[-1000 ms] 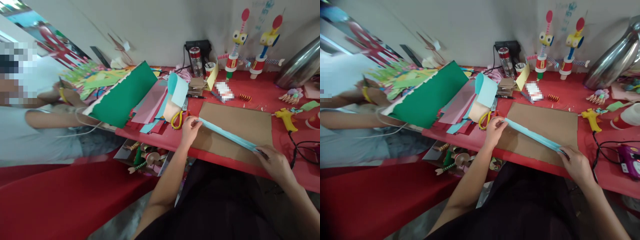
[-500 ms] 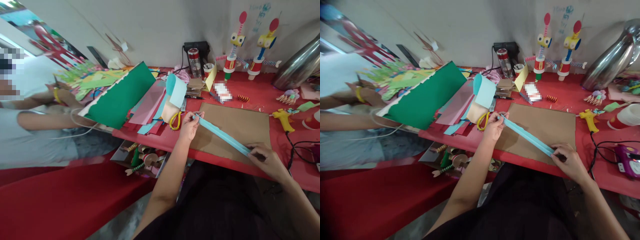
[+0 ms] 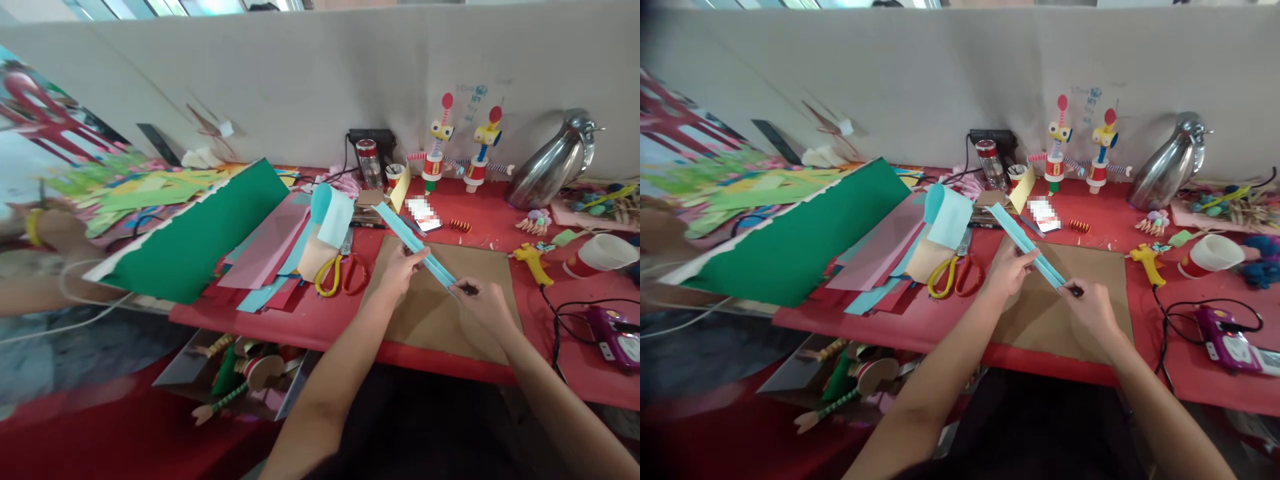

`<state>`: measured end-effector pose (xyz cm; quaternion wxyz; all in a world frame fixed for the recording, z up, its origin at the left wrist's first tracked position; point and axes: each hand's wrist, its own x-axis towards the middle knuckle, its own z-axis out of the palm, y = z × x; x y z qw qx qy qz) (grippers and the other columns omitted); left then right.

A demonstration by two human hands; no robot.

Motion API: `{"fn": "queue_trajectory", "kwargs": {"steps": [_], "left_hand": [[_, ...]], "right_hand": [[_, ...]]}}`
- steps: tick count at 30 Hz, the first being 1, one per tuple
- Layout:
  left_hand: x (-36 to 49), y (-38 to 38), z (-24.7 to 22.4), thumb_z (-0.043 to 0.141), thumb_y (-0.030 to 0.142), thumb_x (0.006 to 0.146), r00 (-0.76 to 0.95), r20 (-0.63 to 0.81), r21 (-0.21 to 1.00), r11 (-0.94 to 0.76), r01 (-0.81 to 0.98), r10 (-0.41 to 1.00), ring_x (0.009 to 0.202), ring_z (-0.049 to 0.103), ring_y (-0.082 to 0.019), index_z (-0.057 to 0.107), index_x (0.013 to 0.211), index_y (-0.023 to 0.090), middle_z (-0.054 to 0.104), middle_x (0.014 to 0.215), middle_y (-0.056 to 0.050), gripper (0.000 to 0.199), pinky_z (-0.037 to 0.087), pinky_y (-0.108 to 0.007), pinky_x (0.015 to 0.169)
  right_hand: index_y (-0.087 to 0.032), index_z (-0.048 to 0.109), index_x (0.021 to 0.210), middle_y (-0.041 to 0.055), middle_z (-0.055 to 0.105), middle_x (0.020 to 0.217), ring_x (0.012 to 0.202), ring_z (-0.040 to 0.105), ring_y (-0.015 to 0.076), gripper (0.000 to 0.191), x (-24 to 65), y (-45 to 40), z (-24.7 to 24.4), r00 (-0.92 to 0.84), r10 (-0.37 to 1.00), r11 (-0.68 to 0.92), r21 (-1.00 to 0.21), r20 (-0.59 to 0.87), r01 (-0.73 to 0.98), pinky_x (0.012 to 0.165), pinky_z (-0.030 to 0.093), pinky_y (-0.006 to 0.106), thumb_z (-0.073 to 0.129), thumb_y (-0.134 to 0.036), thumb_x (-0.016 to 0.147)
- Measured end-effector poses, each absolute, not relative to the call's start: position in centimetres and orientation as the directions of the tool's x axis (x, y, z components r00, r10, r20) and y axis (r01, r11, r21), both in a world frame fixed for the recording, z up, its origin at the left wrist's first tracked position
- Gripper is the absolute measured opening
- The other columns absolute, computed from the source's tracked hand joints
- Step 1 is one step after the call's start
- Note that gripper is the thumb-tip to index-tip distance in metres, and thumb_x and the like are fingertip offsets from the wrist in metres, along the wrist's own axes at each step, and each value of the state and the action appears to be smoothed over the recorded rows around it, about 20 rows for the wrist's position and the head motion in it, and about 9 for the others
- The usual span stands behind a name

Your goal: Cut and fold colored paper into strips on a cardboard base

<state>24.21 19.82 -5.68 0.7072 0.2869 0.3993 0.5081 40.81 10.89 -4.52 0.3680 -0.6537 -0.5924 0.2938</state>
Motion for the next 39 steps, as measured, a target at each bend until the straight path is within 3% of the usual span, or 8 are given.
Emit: {"fn": "queue_trajectory", "kwargs": {"steps": [3, 7, 13, 19, 25, 28, 33, 39], "left_hand": [[23.2, 20.5, -6.1, 0.091, 0.021, 0.048, 0.183, -0.280, 0.826, 0.334, -0.455, 0.942, 0.060, 0.064, -0.011, 0.059, 0.073, 0.017, 0.067, 0.067, 0.002, 0.040, 0.049, -0.024, 0.060], [22.4, 21.0, -6.4, 0.092, 0.025, 0.047, 0.176, -0.253, 0.825, 0.308, -0.474, 0.951, 0.067, 0.069, -0.016, 0.061, 0.070, 0.015, 0.070, 0.066, -0.002, 0.039, 0.051, -0.027, 0.065], [22.4, 20.9, -6.7, 0.089, 0.027, 0.053, 0.190, -0.244, 0.841, 0.305, -0.446, 0.951, 0.079, 0.073, -0.023, 0.065, 0.071, 0.015, 0.074, 0.075, -0.007, 0.033, 0.054, -0.034, 0.076], [22.4, 20.7, -6.8, 0.086, 0.027, 0.061, 0.221, -0.228, 0.841, 0.306, -0.446, 0.948, 0.087, 0.073, -0.025, 0.066, 0.078, 0.014, 0.075, 0.081, -0.008, 0.030, 0.054, -0.039, 0.085], [23.4, 19.7, -6.8, 0.087, 0.024, 0.058, 0.299, -0.266, 0.832, 0.375, -0.408, 0.916, 0.084, 0.073, -0.025, 0.067, 0.080, 0.014, 0.075, 0.078, -0.007, 0.031, 0.054, -0.039, 0.083], [23.4, 19.5, -6.8, 0.086, 0.025, 0.060, 0.342, -0.270, 0.842, 0.393, -0.369, 0.900, 0.083, 0.073, -0.025, 0.068, 0.082, 0.015, 0.074, 0.075, -0.007, 0.030, 0.053, -0.038, 0.081], [22.6, 20.0, -6.9, 0.083, 0.034, 0.067, 0.323, -0.239, 0.848, 0.359, -0.389, 0.916, 0.086, 0.072, -0.023, 0.070, 0.083, 0.016, 0.076, 0.081, -0.007, 0.028, 0.052, -0.034, 0.079], [22.2, 20.4, -7.3, 0.087, 0.031, 0.061, 0.231, -0.280, 0.861, 0.350, -0.369, 0.932, 0.075, 0.071, -0.020, 0.068, 0.073, 0.016, 0.073, 0.072, -0.004, 0.027, 0.051, -0.033, 0.074]], "right_hand": [[-0.022, 0.072, 0.066, 0.0022, 0.069, 0.062, 0.057, 0.059, 0.0171, 0.027, 40.4, 11.7, -5.0, 0.145, 0.989, -0.072, -0.844, 0.007, 0.532, 0.056, 0.041, 0.028, 0.062, -0.046, 0.072], [-0.021, 0.070, 0.064, 0.0012, 0.066, 0.060, 0.055, 0.054, 0.0150, 0.025, 39.8, 12.4, -5.9, 0.142, 0.987, -0.131, -0.884, -0.074, 0.449, 0.053, 0.038, 0.028, 0.067, -0.046, 0.069], [-0.020, 0.069, 0.068, 0.0001, 0.061, 0.060, 0.055, 0.050, 0.0127, 0.029, 39.3, 12.2, -6.2, 0.112, 0.982, -0.178, -0.931, -0.150, 0.318, 0.053, 0.036, 0.027, 0.071, -0.049, 0.068], [-0.020, 0.064, 0.070, -0.0005, 0.061, 0.064, 0.057, 0.051, 0.0122, 0.027, 39.4, 12.1, -6.8, 0.095, 0.989, -0.139, -0.944, -0.116, 0.299, 0.054, 0.039, 0.027, 0.071, -0.046, 0.070], [-0.021, 0.058, 0.101, 0.0019, 0.070, 0.079, 0.068, 0.068, 0.0173, 0.040, 38.9, 12.0, -6.8, 0.020, 0.991, -0.137, -0.980, -0.136, 0.146, 0.061, 0.051, 0.029, 0.071, -0.044, 0.071], [-0.020, 0.061, 0.094, 0.0038, 0.071, 0.078, 0.068, 0.069, 0.0191, 0.035, 38.9, 11.9, -6.8, -0.043, 0.981, -0.184, -0.972, -0.192, 0.144, 0.058, 0.051, 0.030, 0.068, -0.048, 0.073], [-0.022, 0.064, 0.089, 0.0028, 0.072, 0.076, 0.069, 0.069, 0.0189, 0.030, 39.2, 11.9, -6.9, 0.011, 0.992, -0.127, -0.973, -0.127, 0.191, 0.064, 0.052, 0.031, 0.068, -0.046, 0.072], [-0.021, 0.067, 0.086, 0.0013, 0.072, 0.073, 0.065, 0.065, 0.0166, 0.023, 39.2, 11.8, -6.9, 0.037, 0.995, -0.094, -0.964, -0.088, 0.248, 0.063, 0.048, 0.030, 0.068, -0.040, 0.072]]}}
